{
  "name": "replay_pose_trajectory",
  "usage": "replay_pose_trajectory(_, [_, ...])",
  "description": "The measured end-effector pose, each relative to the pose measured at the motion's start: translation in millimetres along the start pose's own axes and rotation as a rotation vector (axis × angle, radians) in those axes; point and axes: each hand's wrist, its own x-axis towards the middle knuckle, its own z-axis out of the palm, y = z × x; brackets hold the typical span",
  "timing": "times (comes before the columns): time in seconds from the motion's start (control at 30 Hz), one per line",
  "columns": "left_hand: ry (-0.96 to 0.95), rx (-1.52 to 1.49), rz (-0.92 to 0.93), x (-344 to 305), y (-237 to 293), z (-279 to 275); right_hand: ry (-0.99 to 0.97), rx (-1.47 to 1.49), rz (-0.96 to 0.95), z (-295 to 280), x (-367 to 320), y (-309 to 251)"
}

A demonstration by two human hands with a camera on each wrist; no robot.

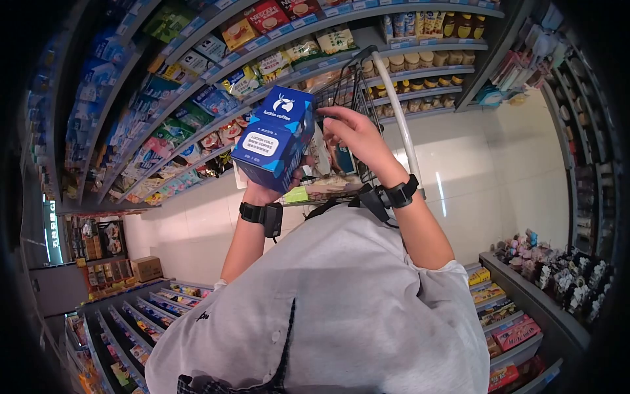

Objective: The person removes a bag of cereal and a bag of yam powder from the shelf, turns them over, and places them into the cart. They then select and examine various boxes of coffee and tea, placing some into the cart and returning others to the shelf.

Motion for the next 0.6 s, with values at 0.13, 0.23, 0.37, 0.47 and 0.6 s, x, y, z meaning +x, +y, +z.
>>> replay_pose_trajectory(0.13, [-0.237,-0.439,-0.116,5.4,-1.5,-6.5,-0.031,-0.075,-0.138,14.0,2.4,7.9])
replay_pose_trajectory(0.23, [-0.603,-0.369,-0.27,7.8,3.2,-9.1,-0.112,0.056,-0.051,25.2,-0.1,1.0])
replay_pose_trajectory(0.37, [-0.271,-0.155,-0.047,-7.5,5.9,0.2,-0.236,0.4,0.054,34.7,0.7,18.5])
replay_pose_trajectory(0.47, [-0.329,-0.077,-0.096,-16.1,22.2,-16.1,-0.215,0.496,0.018,54.0,6.5,26.1])
replay_pose_trajectory(0.6, [-0.15,0.494,0.094,-28.1,30.4,-94.9,-0.162,0.394,0.017,76.4,26.6,31.4])
